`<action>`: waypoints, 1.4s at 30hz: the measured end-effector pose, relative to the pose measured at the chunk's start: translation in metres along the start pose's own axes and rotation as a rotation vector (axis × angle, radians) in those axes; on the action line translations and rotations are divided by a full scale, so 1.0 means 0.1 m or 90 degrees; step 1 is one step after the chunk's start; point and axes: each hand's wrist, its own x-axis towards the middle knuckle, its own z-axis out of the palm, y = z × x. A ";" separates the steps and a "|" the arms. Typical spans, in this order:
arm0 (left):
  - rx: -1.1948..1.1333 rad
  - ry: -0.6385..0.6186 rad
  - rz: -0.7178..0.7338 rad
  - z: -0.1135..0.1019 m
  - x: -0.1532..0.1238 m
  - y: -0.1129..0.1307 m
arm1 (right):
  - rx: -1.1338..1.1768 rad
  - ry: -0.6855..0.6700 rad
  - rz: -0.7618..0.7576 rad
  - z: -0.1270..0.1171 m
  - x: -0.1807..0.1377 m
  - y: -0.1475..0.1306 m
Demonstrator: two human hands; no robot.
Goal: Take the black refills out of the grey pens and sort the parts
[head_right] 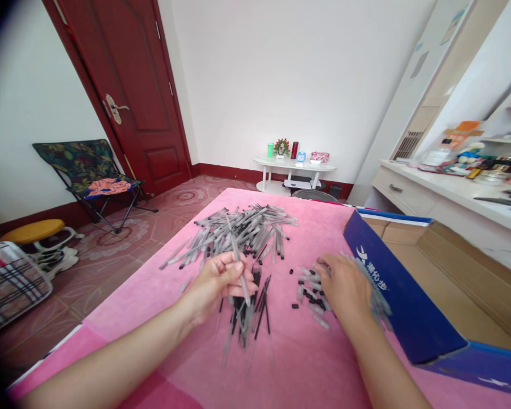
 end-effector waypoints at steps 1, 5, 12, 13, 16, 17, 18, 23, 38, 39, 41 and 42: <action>0.015 -0.018 -0.015 0.01 -0.01 -0.02 | 0.014 0.016 -0.013 0.01 -0.01 -0.01; 0.065 -0.056 -0.029 0.07 -0.05 -0.06 | 0.273 0.010 -0.001 -0.03 -0.05 -0.29; 0.093 -0.018 0.129 0.10 -0.06 -0.01 | 0.900 -0.409 0.134 -0.22 -0.34 -1.00; 0.090 0.004 0.155 0.09 -0.06 0.00 | 0.934 -0.449 0.140 -0.23 -0.39 -1.06; 0.098 0.049 0.195 0.08 -0.06 0.05 | 1.012 -0.523 0.126 -0.21 -0.48 -1.16; 0.103 0.051 0.200 0.07 -0.06 0.07 | 1.032 -0.531 0.118 -0.20 -0.50 -1.17; 0.108 0.050 0.205 0.07 -0.06 0.09 | 1.043 -0.530 0.110 -0.18 -0.51 -1.18; 0.108 0.057 0.237 0.05 -0.05 0.17 | 0.992 -0.508 0.079 -0.10 -0.50 -1.16; 0.943 0.038 0.377 -0.02 -0.10 0.32 | 1.065 -0.386 0.214 -0.13 -0.48 -1.18; 1.021 0.037 0.365 -0.03 -0.10 0.31 | 1.070 -0.369 0.229 -0.11 -0.48 -1.17; 1.136 0.028 0.338 -0.03 -0.09 0.31 | 1.061 -0.344 0.248 -0.07 -0.47 -1.15; 1.168 0.017 0.326 -0.03 -0.09 0.31 | 1.047 -0.335 0.250 -0.04 -0.46 -1.14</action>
